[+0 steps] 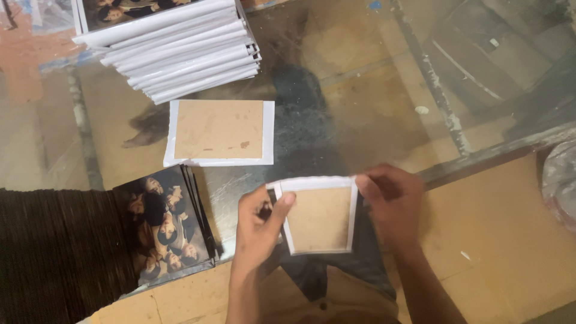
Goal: The person assembles photo frames by hand. They pick up a printed photo and a cardboard backing, place the photo into the frame, and press the backing into place. The completed frames are stacked on the table.
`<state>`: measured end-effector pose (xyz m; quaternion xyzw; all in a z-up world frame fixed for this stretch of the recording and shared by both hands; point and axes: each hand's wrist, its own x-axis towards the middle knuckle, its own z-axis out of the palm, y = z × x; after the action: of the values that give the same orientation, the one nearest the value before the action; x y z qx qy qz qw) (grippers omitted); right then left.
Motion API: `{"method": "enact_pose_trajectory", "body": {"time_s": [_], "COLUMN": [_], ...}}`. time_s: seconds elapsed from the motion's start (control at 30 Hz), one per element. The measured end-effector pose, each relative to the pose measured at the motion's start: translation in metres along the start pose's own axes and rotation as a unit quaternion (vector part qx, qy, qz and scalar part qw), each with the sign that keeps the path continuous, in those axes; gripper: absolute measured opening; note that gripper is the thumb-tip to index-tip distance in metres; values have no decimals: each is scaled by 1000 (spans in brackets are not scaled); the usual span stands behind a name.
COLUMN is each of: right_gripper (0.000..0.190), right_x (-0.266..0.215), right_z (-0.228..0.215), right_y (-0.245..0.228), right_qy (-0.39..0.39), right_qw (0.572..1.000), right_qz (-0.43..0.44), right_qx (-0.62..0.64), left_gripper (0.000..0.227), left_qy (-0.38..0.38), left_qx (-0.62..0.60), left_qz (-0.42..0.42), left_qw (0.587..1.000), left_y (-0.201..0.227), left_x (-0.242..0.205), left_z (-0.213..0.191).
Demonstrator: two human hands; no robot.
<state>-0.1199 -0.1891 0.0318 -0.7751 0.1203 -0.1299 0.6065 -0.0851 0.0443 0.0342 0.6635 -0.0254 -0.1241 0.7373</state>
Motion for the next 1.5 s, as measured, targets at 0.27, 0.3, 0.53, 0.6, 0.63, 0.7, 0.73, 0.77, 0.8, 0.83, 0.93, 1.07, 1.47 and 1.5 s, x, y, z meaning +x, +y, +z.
{"method": "enact_pose_trajectory", "body": {"time_s": [0.27, 0.3, 0.53, 0.6, 0.63, 0.7, 0.73, 0.77, 0.8, 0.83, 0.93, 1.07, 1.47, 1.5], "right_gripper": [29, 29, 36, 31, 32, 33, 31, 30, 28, 27, 24, 17, 11, 12], "right_x": [23, 20, 18, 18, 18, 18, 18, 18, 18, 19, 21, 21, 31, 31], "right_z": [11, 12, 14, 17, 18, 20, 21, 21, 22, 21, 19, 15, 15, 15], "right_y": [30, 34, 48, 43, 41, 38, 38, 39, 41, 42, 44, 37, 65, 67], "right_qy": [-54, -35, -15, -7, -7, -7, -3, 1, 5, 3, 0, -12, -29, -28], "right_qw": [967, 968, 991, 992, 990, 987, 986, 984, 983, 983, 984, 984, 977, 980], "right_qz": [154, 150, 28, 38, 37, 36, 43, 50, 57, 61, 79, 110, 122, 127], "right_qx": [198, 199, 133, 123, 134, 157, 163, 170, 176, 176, 160, 138, 170, 152], "left_gripper": [35, 37, 39, 39, 39, 39, 38, 38, 38, 37, 36, 36, 47, 48], "left_qy": [43, 46, 65, 70, 72, 73, 73, 73, 73, 72, 74, 84, 134, 141], "left_qx": [-61, -79, -63, -67, -69, -54, -46, -53, -61, -69, -74, -63, -155, -168], "left_qz": [-32, -32, -22, -28, -31, -19, -14, -15, -17, -18, -6, -22, -51, -52], "left_qw": [997, 995, 996, 995, 995, 996, 996, 996, 995, 995, 995, 994, 978, 974], "left_y": [-20, -23, -31, -31, -31, -31, -31, -31, -31, -32, -35, -40, -53, -53], "left_x": [18, 18, 20, 21, 21, 21, 22, 22, 22, 21, 21, 21, 21, 22], "left_z": [9, 12, 20, 21, 22, 24, 25, 26, 26, 27, 29, 29, 28, 29]}}
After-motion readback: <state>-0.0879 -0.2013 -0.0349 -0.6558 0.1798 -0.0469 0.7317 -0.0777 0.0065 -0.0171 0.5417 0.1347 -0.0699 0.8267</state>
